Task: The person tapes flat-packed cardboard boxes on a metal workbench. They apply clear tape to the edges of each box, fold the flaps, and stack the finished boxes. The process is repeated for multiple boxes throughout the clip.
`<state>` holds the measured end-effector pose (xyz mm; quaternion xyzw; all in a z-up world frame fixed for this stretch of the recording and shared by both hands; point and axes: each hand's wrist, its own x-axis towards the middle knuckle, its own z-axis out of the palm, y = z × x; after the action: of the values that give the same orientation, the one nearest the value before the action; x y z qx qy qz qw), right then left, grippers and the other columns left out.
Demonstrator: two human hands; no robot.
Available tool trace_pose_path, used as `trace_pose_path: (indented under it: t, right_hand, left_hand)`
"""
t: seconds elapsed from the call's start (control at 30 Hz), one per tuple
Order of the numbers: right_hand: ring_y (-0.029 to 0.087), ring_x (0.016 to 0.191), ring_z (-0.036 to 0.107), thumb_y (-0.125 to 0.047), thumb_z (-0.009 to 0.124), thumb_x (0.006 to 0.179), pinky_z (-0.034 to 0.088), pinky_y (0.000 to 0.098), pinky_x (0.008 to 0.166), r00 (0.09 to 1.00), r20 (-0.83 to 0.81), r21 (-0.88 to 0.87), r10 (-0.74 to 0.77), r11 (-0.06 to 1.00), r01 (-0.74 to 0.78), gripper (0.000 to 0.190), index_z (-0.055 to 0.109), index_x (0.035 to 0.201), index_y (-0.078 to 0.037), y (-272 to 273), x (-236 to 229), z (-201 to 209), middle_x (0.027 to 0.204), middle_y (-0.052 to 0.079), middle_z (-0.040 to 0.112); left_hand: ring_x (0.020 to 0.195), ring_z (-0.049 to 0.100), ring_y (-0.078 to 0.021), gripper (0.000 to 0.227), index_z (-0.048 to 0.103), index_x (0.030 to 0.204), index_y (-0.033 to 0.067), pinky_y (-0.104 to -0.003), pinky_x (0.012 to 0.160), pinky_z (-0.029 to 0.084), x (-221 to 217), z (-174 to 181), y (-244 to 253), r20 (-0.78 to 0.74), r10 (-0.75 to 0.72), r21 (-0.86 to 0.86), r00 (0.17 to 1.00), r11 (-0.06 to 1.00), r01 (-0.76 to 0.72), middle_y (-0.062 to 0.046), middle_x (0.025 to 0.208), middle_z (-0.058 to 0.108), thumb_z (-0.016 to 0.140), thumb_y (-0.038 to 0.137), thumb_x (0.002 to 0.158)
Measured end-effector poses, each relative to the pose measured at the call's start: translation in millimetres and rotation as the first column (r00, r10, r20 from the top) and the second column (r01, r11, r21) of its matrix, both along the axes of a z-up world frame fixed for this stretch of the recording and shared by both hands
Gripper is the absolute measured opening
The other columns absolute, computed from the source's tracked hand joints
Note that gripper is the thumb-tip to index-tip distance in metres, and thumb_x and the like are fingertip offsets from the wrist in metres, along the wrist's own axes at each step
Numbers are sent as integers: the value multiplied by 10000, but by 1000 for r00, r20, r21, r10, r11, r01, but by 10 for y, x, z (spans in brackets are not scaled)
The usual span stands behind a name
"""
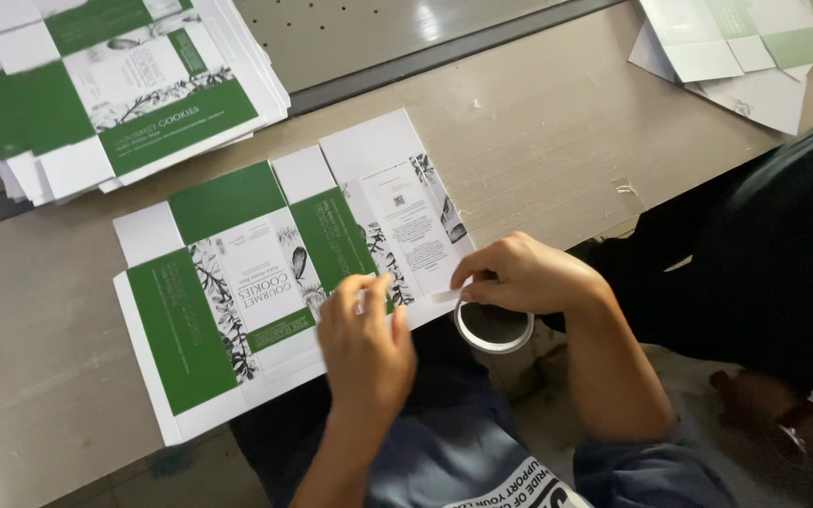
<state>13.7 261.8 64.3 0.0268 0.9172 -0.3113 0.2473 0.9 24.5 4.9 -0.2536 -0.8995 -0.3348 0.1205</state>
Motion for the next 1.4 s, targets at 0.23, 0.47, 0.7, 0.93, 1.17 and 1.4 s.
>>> trace_pose_path:
  t: [0.23, 0.47, 0.7, 0.93, 1.17, 1.4]
  right_hand:
    - [197, 694, 738, -282, 729, 836, 588, 327, 700, 997, 70, -94, -28, 995, 35, 188, 841, 980, -236, -13, -219, -100, 664, 38, 749]
    - [226, 728, 752, -301, 709, 858, 589, 335, 703, 996, 82, -17, 25, 1000, -24, 178, 838, 970, -251, -43, -286, -87, 681, 43, 755]
    - [358, 889, 755, -229, 688, 859, 585, 474, 810, 994, 50, -101, 97, 991, -92, 319, 785, 1161, -199, 29, -244, 74, 830, 130, 784]
    - [360, 863, 771, -78, 650, 883, 599, 440, 804, 983, -44, -208, 179, 960, -185, 277, 840, 1055, -182, 282, -163, 74, 869, 152, 803]
    - [319, 823, 767, -72, 646, 891, 596, 416, 782, 990, 14, -165, 140, 977, -136, 285, 843, 1069, -176, 269, -155, 31, 842, 151, 791]
    - [310, 849, 767, -108, 651, 897, 600, 404, 792, 989, 38, -100, 145, 985, -140, 271, 842, 1065, -202, 266, -153, -15, 847, 127, 791]
  left_hand:
    - [1043, 579, -322, 315, 627, 1211, 163, -463, 792, 492, 29, -248, 254, 20, 77, -173, 997, 982, -72, -58, 1185, 519, 576, 255, 914]
    - [1068, 565, -308, 321, 626, 1200, 182, -439, 797, 465, 44, -272, 285, -4, 111, -199, 994, 974, -109, -42, 1192, 520, 559, 305, 910]
    - [1063, 558, -289, 410, 619, 1166, 200, -420, 770, 447, 52, -354, 314, -98, 137, -234, 986, 960, -156, -34, 1189, 519, 652, 427, 826]
    - [1051, 577, -301, 418, 634, 1158, 193, -433, 747, 461, 49, -309, 303, -56, 131, -205, 990, 969, -140, -42, 1176, 539, 687, 407, 803]
    - [1076, 574, -315, 425, 621, 1182, 187, -450, 756, 465, 48, -306, 302, -34, 128, -207, 991, 969, -133, -47, 1192, 536, 671, 408, 822]
    - [1099, 561, -326, 455, 607, 1218, 191, -469, 789, 463, 56, -352, 314, -19, 119, -220, 993, 968, -120, -52, 1221, 525, 678, 377, 809]
